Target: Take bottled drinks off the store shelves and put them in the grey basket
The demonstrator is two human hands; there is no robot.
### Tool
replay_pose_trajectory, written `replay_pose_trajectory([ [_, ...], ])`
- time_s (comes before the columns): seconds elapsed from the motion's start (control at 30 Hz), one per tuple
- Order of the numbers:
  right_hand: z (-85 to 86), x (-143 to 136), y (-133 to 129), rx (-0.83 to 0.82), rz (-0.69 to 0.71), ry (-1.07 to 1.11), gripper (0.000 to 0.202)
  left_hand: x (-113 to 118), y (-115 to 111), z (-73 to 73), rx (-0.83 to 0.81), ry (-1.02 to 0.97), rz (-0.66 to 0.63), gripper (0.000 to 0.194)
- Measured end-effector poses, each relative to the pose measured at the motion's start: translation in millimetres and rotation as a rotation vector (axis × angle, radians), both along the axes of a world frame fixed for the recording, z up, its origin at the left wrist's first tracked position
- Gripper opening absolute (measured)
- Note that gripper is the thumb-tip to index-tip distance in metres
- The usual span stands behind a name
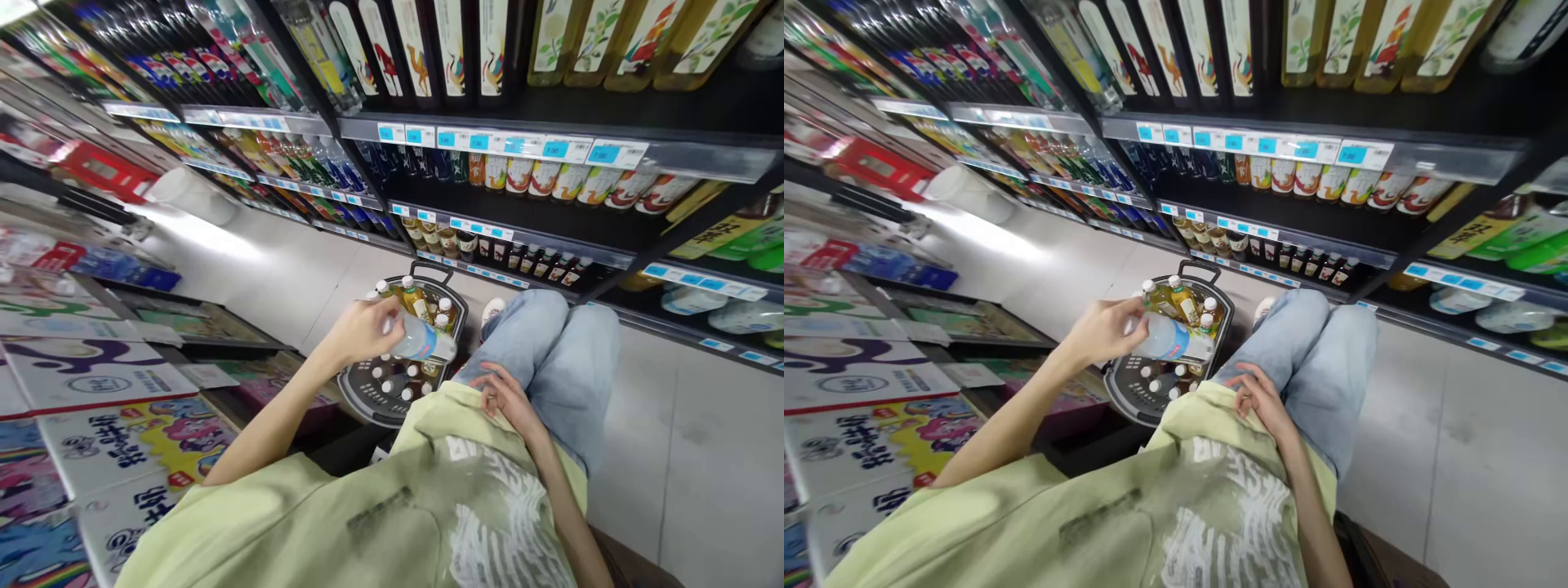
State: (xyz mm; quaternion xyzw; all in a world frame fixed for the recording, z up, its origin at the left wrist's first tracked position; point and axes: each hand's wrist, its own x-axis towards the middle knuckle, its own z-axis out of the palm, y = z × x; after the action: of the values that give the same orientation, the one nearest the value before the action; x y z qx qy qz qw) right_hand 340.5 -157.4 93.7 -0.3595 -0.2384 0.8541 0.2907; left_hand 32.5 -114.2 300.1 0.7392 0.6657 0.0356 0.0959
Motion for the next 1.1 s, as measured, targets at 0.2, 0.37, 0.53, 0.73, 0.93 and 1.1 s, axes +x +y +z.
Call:
replay_pose_trajectory([
  [0.2,2.4,0.3,1.8,-0.012,0.007,-0.025,0.048,-58.5,-14.2,-48.6,-0.245,0.334,0.061,0.032],
  [0.37,3.7,0.2,2.2,-0.027,0.017,-0.032,0.048,-126.6,-42.6,-101.9,-0.378,0.35,0.152,0.04],
  [0.53,5.3,-0.1,2.6,-0.039,0.0,-0.02,0.046,-152.5,-70.4,-157.8,-0.507,0.294,0.266,0.037],
  [0.73,2.1,0.0,1.9,-0.05,-0.024,0.012,0.043,-132.2,-91.1,-221.9,-0.554,0.212,0.539,0.037],
  [0.93,-0.5,-0.2,2.1,-0.038,-0.028,-0.003,0.041,-130.1,-101.2,-239.2,-0.514,0.187,0.667,0.041],
  [1.1,0.6,-1.5,3.4,-0.04,-0.019,0.001,0.043,-129.3,-115.1,-231.9,-0.522,0.167,0.759,0.041],
])
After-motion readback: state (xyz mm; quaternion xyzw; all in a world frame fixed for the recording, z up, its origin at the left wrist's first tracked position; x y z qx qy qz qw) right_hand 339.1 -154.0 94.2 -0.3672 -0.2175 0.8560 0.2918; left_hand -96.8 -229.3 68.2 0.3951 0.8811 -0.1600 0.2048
